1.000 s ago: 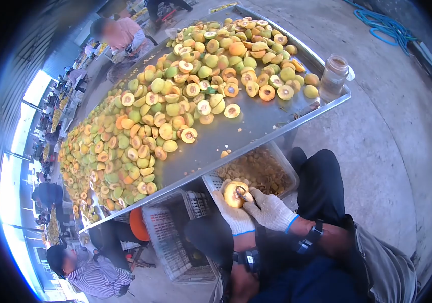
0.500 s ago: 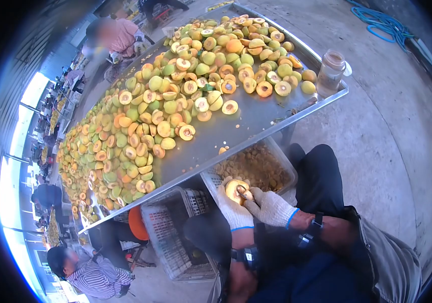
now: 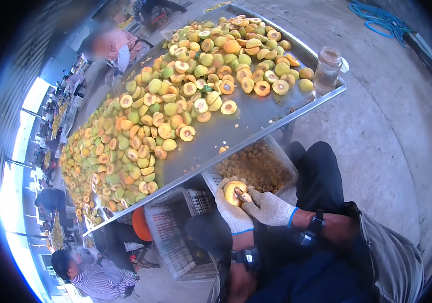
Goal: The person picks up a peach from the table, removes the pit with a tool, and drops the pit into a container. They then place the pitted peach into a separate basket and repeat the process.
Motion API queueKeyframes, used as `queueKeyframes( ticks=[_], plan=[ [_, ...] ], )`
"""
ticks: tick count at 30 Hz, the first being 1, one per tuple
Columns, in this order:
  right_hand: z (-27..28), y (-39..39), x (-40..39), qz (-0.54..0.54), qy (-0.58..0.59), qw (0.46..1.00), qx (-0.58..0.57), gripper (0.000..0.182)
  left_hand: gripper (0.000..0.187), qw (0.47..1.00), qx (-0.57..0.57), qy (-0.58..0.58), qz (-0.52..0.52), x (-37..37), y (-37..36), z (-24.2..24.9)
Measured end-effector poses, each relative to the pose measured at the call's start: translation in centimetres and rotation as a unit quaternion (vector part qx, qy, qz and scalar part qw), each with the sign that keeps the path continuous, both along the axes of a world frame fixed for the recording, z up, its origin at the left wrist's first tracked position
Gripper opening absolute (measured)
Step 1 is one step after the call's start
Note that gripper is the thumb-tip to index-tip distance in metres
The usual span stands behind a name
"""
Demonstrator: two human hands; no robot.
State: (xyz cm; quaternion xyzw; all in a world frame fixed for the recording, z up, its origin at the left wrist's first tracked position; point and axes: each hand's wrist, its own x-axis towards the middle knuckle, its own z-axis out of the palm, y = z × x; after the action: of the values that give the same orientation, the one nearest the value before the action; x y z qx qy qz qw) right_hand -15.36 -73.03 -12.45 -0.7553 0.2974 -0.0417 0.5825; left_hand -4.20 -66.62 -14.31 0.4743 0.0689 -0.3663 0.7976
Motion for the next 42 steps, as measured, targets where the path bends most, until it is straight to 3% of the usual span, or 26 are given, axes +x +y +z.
queueKeyframes(
  ticks=[4, 6, 8, 11, 16, 19, 22, 28, 30, 33, 38, 42],
  plan=[
    [0.5, -0.2, -0.3, 0.003, 0.005, 1.0, -0.018, 0.052, 0.04, 1.0, 0.003, -0.006, 0.022, -0.5, -0.4, 0.1],
    [0.7, -0.3, -0.4, 0.005, 0.023, 0.999, -0.035, 0.051, 0.043, 0.994, 0.023, -0.104, 0.023, -0.9, -0.5, 0.1],
    [0.1, 0.0, -0.7, 0.006, -0.026, 0.999, -0.021, 0.049, 0.043, 0.994, 0.015, -0.104, 0.01, -0.9, -0.1, 0.6],
    [2.0, -0.6, -1.0, 0.045, 0.013, 0.999, -0.008, 0.047, 0.044, 0.996, 0.018, -0.091, 0.014, -0.2, 0.1, 0.0],
    [0.7, -0.4, -1.2, 0.041, 0.003, 0.999, 0.009, 0.04, 0.045, 0.995, 0.059, -0.079, 0.003, 0.1, 0.1, 0.8],
    [1.0, -0.2, -1.2, 0.022, -0.027, 0.999, 0.019, 0.039, 0.05, 0.983, 0.108, -0.148, -0.015, -0.1, -0.8, 2.2],
    [1.3, -0.4, -0.9, 0.0, -0.039, 0.999, 0.028, 0.038, 0.046, 0.976, 0.114, -0.172, 0.062, -1.2, -1.8, 3.0],
    [-0.8, -0.6, -1.1, 0.017, -0.101, 0.994, 0.036, 0.035, 0.043, 0.95, 0.099, -0.293, 0.035, -2.2, -1.4, 4.1],
    [0.8, -1.0, -1.3, 0.023, -0.108, 0.993, 0.033, 0.034, 0.056, 0.953, 0.086, -0.289, -0.042, -1.5, -0.7, 4.4],
    [2.5, -1.3, -1.7, 0.035, -0.032, 0.997, 0.064, 0.043, 0.053, 0.927, 0.11, -0.352, -0.067, -0.5, -0.8, 3.9],
    [1.7, -1.1, -1.9, 0.026, -0.119, 0.987, 0.107, 0.034, 0.054, 0.948, 0.116, -0.273, -0.11, 0.5, -1.2, 4.8],
    [1.1, -0.8, -1.7, -0.002, -0.087, 0.993, 0.082, 0.034, 0.061, 0.954, 0.126, -0.25, -0.106, 0.2, -1.7, 5.5]
  ],
)
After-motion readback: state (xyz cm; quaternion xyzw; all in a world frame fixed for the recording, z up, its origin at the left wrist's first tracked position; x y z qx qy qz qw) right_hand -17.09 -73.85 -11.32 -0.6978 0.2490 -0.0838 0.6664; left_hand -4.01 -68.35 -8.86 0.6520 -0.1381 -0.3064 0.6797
